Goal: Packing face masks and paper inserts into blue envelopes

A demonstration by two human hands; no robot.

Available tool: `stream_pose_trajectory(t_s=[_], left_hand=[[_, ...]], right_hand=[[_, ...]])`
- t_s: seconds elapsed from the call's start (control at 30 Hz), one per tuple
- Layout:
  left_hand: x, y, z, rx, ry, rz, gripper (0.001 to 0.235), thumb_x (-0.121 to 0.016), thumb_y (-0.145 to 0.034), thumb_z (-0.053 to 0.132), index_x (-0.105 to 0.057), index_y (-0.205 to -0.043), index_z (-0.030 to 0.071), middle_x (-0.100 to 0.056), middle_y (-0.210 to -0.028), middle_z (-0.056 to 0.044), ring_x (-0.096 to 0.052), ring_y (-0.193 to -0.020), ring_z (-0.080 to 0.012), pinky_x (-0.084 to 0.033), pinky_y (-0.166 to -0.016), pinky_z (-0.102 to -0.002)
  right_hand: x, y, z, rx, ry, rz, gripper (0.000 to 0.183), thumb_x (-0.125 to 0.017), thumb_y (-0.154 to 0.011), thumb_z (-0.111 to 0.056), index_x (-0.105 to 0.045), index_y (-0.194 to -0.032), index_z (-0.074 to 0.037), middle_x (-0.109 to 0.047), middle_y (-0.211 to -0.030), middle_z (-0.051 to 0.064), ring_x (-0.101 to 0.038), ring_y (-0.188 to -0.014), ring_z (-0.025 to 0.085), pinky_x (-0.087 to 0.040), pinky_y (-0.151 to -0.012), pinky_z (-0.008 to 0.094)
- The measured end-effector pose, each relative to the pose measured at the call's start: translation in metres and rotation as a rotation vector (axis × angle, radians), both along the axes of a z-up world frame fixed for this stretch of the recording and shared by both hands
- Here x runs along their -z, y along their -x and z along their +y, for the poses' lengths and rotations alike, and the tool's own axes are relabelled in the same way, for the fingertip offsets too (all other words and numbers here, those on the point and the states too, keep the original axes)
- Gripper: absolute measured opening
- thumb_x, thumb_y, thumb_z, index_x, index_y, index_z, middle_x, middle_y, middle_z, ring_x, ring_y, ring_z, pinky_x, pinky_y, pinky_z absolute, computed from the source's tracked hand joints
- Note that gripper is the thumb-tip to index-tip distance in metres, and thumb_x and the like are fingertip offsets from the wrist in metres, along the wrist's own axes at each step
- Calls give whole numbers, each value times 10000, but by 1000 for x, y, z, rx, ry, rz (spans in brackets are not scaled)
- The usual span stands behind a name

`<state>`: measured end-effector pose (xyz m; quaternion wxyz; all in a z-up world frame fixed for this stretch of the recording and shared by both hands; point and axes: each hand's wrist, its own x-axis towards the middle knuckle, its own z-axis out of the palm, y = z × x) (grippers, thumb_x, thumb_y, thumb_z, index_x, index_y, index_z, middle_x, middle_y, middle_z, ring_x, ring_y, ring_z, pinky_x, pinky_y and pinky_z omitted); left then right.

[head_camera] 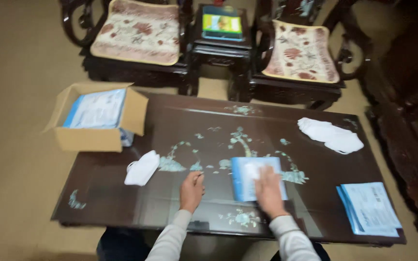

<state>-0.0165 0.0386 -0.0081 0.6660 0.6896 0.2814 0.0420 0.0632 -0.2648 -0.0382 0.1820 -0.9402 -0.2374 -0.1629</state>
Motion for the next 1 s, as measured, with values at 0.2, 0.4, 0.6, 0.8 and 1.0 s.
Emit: stream_pose_trajectory(t_s=[0.2, 0.4, 0.6, 0.8, 1.0], left_hand=[[21, -5, 4, 27, -5, -52, 268, -641, -912, 257, -727, -1117, 107, -773, -900, -65, -711, -593, -159, -585, -555, -307], [-7, 9, 84, -177, -569, -203, 182, -582, -942, 164, -659, -781, 127, -667, -831, -107, -595, -800, -291, -454, -787, -405], [10, 38, 184, -257, -1025, 174, 482, -856, -794, 324, -678, -1149, 52, -598, -1070, -194, -583, -969, -404, -504, -861, -474], [8, 36, 187, -281, -835, 213, 470, -889, -749, 326, -660, -1045, 40, -601, -1002, -185, -653, -865, -449, -521, -757, -520], [3, 38, 178, -297, -805, 181, 272, -788, -819, 266, -724, -1044, 127, -679, -1033, -128, -646, -1018, -381, -445, -905, -502]], right_hand=[[9, -14, -88, 146, 11, 42, 563, -496, -1042, -295, -458, -1519, 1, -364, -1632, 295, -309, -1502, 519, -205, -1192, 695], [-28, 4, -74, 226, -22, 248, 650, -267, -1096, -422, -379, -1567, 13, -287, -1670, 257, -190, -1559, 448, -123, -1240, 616], [-28, 4, -72, 238, 20, 200, 610, -286, -1104, -381, -418, -1543, 22, -340, -1649, 266, -242, -1539, 473, -183, -1216, 631], [-23, 2, -73, 258, 4, 242, 627, -282, -1094, -410, -398, -1561, -8, -311, -1667, 241, -202, -1563, 436, -135, -1245, 601], [-28, 4, -71, 260, -6, 235, 628, -272, -1096, -416, -402, -1557, -10, -323, -1658, 243, -221, -1553, 442, -150, -1236, 615]])
